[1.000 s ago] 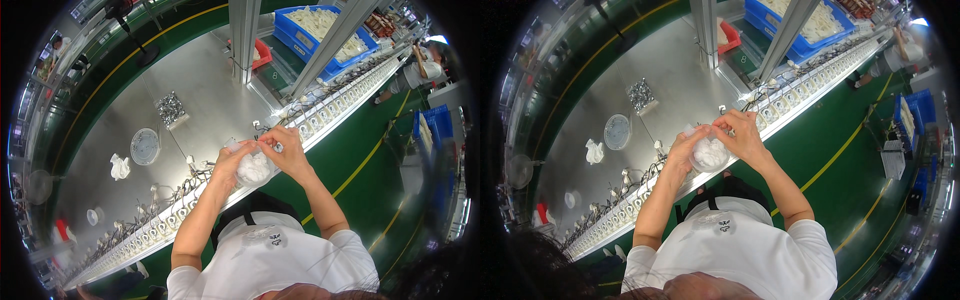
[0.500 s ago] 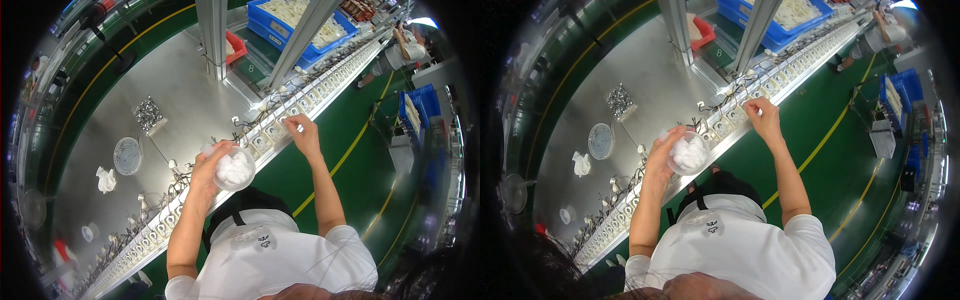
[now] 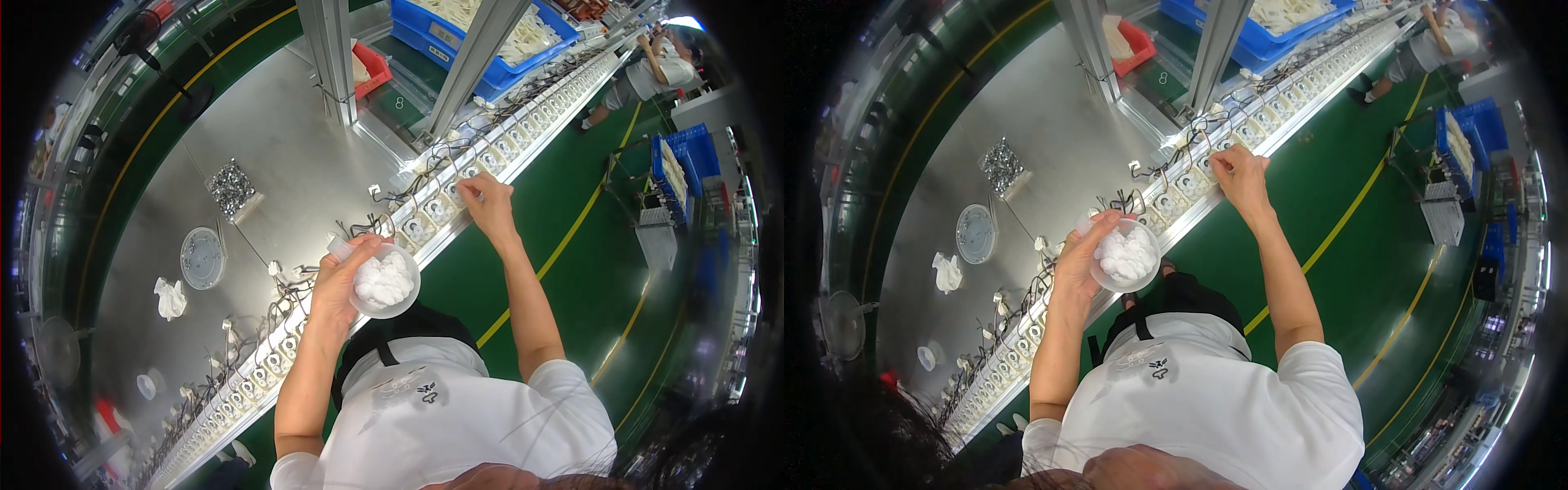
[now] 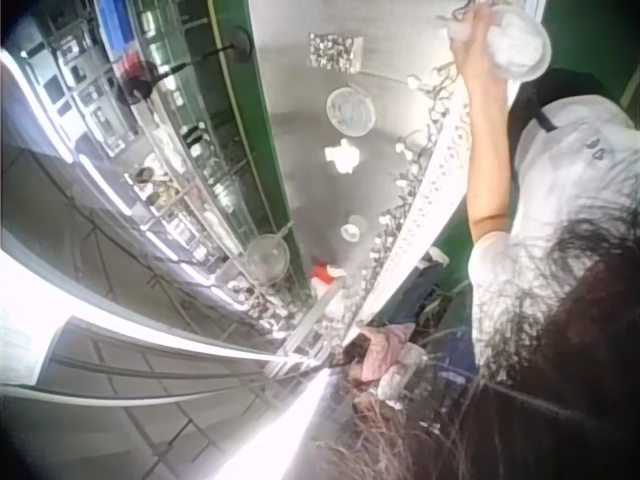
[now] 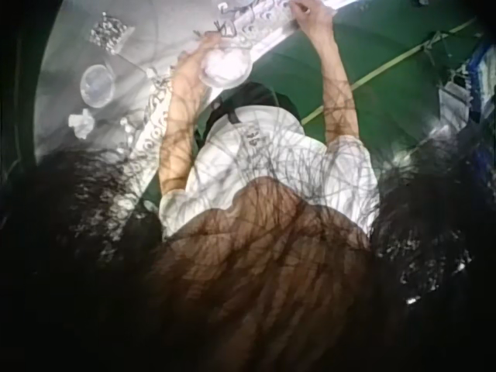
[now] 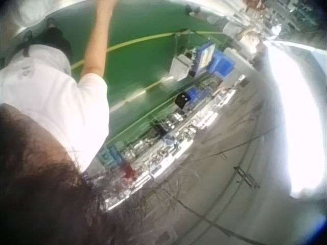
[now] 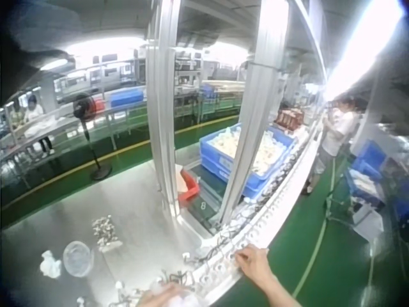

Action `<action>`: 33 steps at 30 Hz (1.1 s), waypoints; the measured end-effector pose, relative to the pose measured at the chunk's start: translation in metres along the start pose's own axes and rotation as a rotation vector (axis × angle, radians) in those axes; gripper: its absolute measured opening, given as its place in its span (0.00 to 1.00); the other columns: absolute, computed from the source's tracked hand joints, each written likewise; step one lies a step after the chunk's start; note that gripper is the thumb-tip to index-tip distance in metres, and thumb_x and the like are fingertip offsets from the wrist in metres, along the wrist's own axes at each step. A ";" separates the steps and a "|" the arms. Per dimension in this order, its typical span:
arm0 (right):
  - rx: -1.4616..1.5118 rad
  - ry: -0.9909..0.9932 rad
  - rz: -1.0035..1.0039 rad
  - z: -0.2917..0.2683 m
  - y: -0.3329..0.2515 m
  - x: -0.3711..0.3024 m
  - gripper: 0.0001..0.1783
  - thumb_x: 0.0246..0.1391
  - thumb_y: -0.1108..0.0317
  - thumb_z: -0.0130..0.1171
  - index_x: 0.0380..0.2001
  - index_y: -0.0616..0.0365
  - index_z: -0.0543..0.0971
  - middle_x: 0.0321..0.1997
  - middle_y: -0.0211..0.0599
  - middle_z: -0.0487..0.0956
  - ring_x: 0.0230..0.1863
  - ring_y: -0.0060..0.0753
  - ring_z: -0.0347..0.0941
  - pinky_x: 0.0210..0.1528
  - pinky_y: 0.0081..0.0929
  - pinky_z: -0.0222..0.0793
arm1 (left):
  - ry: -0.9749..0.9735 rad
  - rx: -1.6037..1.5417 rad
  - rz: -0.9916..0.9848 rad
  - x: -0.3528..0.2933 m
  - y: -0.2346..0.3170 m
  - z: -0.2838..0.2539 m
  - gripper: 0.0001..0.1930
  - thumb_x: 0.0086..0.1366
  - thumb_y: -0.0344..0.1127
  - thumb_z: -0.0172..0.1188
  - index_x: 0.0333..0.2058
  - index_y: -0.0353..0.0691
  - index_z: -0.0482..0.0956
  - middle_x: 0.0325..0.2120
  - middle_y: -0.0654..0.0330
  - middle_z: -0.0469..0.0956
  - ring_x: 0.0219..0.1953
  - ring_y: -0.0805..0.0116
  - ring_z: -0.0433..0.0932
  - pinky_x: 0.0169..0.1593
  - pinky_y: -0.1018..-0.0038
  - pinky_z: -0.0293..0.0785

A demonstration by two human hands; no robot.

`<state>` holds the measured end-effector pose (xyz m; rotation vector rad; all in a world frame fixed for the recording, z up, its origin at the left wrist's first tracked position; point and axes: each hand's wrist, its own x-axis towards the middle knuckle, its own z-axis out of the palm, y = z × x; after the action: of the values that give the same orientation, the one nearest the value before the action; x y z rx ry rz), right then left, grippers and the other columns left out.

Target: Placing small white components onto an electronic assembly strip on a factory line.

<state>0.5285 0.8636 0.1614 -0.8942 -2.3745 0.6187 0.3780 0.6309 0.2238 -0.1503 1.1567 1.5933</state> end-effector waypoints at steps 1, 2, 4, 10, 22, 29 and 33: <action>0.001 -0.001 -0.001 0.000 -0.001 0.000 0.05 0.48 0.69 0.63 0.27 0.59 0.82 0.25 0.34 0.78 0.23 0.29 0.73 0.31 0.26 0.64 | 0.000 -0.022 -0.005 0.000 0.000 0.001 0.13 0.57 0.32 0.65 0.40 0.34 0.77 0.39 0.50 0.81 0.39 0.64 0.81 0.45 0.70 0.79; -0.017 -0.007 0.009 0.000 -0.002 0.001 0.05 0.47 0.68 0.63 0.27 0.58 0.82 0.26 0.33 0.78 0.24 0.29 0.73 0.33 0.27 0.63 | -0.001 -0.044 -0.010 0.000 -0.001 0.001 0.12 0.57 0.31 0.65 0.39 0.33 0.78 0.37 0.51 0.81 0.38 0.66 0.81 0.45 0.72 0.79; -0.034 -0.014 0.019 -0.001 -0.003 0.001 0.06 0.47 0.67 0.63 0.27 0.57 0.83 0.26 0.32 0.79 0.25 0.29 0.73 0.36 0.27 0.61 | -0.002 -0.048 -0.007 -0.001 -0.001 0.001 0.12 0.58 0.30 0.65 0.39 0.33 0.78 0.37 0.51 0.81 0.38 0.66 0.81 0.45 0.72 0.79; -0.074 -0.046 0.040 -0.001 0.001 0.004 0.05 0.46 0.67 0.63 0.26 0.55 0.83 0.26 0.31 0.78 0.25 0.28 0.73 0.37 0.28 0.59 | -0.006 -0.043 -0.008 0.000 -0.002 0.004 0.12 0.58 0.30 0.64 0.39 0.33 0.78 0.37 0.52 0.81 0.38 0.66 0.81 0.44 0.71 0.79; -0.038 -0.043 0.059 0.000 0.007 0.009 0.06 0.44 0.67 0.64 0.24 0.58 0.83 0.23 0.31 0.77 0.23 0.27 0.72 0.31 0.25 0.64 | -0.032 -0.032 -0.026 -0.002 -0.003 0.008 0.12 0.59 0.31 0.63 0.40 0.33 0.78 0.37 0.53 0.81 0.37 0.67 0.81 0.43 0.71 0.80; 0.096 -0.050 0.164 0.001 0.006 0.011 0.08 0.41 0.64 0.63 0.20 0.57 0.82 0.21 0.32 0.76 0.25 0.35 0.72 0.41 0.34 0.57 | -0.044 -0.051 -0.026 0.001 -0.006 0.008 0.12 0.59 0.31 0.64 0.40 0.32 0.78 0.36 0.53 0.81 0.36 0.67 0.81 0.43 0.71 0.80; 0.090 -0.064 0.169 0.001 0.007 0.013 0.08 0.41 0.64 0.63 0.19 0.58 0.81 0.21 0.31 0.75 0.24 0.35 0.72 0.41 0.33 0.58 | -0.047 -0.050 -0.030 0.000 -0.006 0.009 0.12 0.59 0.31 0.64 0.40 0.32 0.77 0.36 0.53 0.81 0.37 0.66 0.81 0.43 0.71 0.80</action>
<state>0.5230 0.8768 0.1610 -1.0562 -2.3225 0.8245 0.3865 0.6370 0.2248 -0.1610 1.0739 1.5919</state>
